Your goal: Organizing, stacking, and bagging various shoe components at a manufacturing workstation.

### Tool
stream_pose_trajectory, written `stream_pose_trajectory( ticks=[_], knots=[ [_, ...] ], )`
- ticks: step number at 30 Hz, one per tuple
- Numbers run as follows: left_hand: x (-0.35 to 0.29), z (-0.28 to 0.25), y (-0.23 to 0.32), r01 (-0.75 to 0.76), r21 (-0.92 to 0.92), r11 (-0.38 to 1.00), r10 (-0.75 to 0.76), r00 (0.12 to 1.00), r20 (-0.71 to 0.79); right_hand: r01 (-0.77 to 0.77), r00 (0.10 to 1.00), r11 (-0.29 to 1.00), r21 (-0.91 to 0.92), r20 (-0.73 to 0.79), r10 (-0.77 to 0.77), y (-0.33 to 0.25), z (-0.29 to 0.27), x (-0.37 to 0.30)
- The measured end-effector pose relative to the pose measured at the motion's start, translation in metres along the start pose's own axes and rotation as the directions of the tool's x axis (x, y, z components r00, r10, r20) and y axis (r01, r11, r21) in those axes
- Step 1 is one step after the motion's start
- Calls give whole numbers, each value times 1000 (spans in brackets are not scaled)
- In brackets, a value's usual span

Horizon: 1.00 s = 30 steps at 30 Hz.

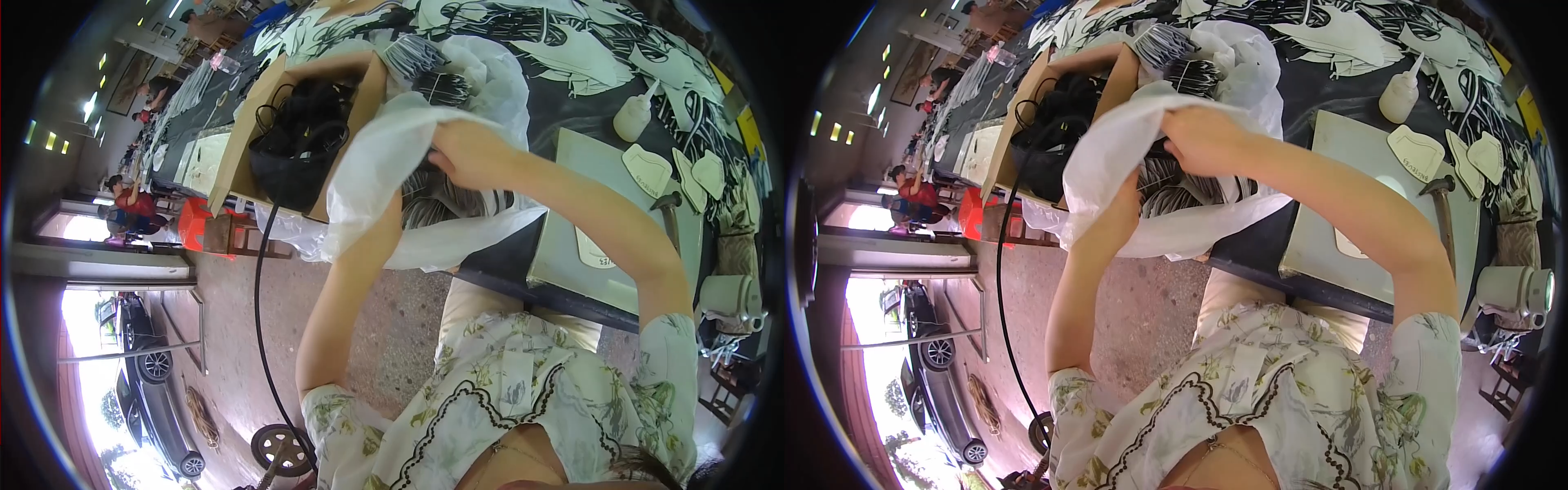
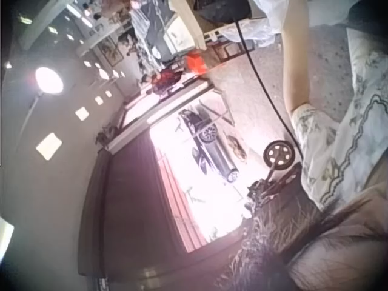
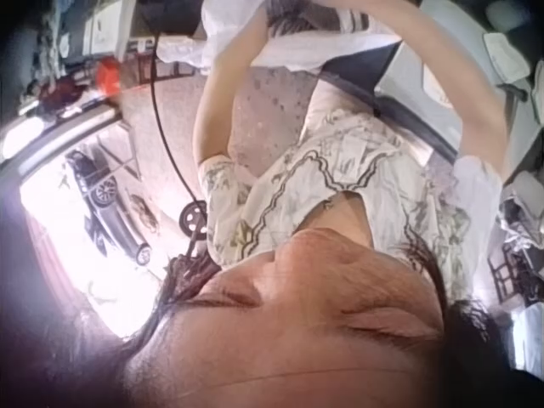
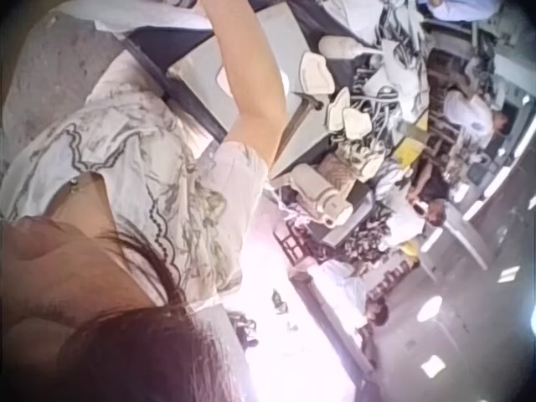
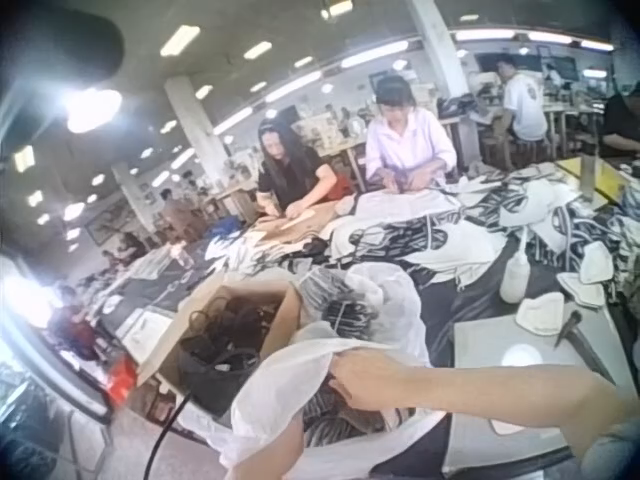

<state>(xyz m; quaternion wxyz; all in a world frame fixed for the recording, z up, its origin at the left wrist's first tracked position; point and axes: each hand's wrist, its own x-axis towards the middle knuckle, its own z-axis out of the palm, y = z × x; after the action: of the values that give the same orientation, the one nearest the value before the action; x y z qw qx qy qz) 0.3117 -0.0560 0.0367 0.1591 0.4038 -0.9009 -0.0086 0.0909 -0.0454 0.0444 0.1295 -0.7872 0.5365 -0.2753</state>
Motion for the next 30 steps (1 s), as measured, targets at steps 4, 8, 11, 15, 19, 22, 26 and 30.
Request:
stream_pose_trajectory(
  ticks=[4,8,11,15,19,22,26,30],
  knots=[
    [15,-31,-3,59,32,998,-58,998,-33,106,994,993,-61,-35,-108,-2,-18,8],
    [4,-32,-5,71,126,990,-70,997,-8,81,997,995,-65,-12,-82,-1,-13,2],
    [13,-22,14,62,72,995,-64,997,33,152,978,983,-103,-127,-165,-1,-8,2],
    [51,0,33,25,-130,991,46,855,517,132,984,952,-275,-77,-159,11,-5,3],
    [56,57,5,-174,-72,982,182,975,126,152,988,917,-369,47,-145,12,-7,-6],
    [59,75,10,-87,-70,994,79,991,-110,124,990,905,-407,-8,-140,23,-2,-20],
    [56,82,12,-130,-368,921,15,954,-300,138,984,900,-414,-46,-172,29,3,-28],
    [63,85,-11,28,-461,887,-80,993,-92,240,964,936,-259,176,-199,26,2,-26]
  ],
)
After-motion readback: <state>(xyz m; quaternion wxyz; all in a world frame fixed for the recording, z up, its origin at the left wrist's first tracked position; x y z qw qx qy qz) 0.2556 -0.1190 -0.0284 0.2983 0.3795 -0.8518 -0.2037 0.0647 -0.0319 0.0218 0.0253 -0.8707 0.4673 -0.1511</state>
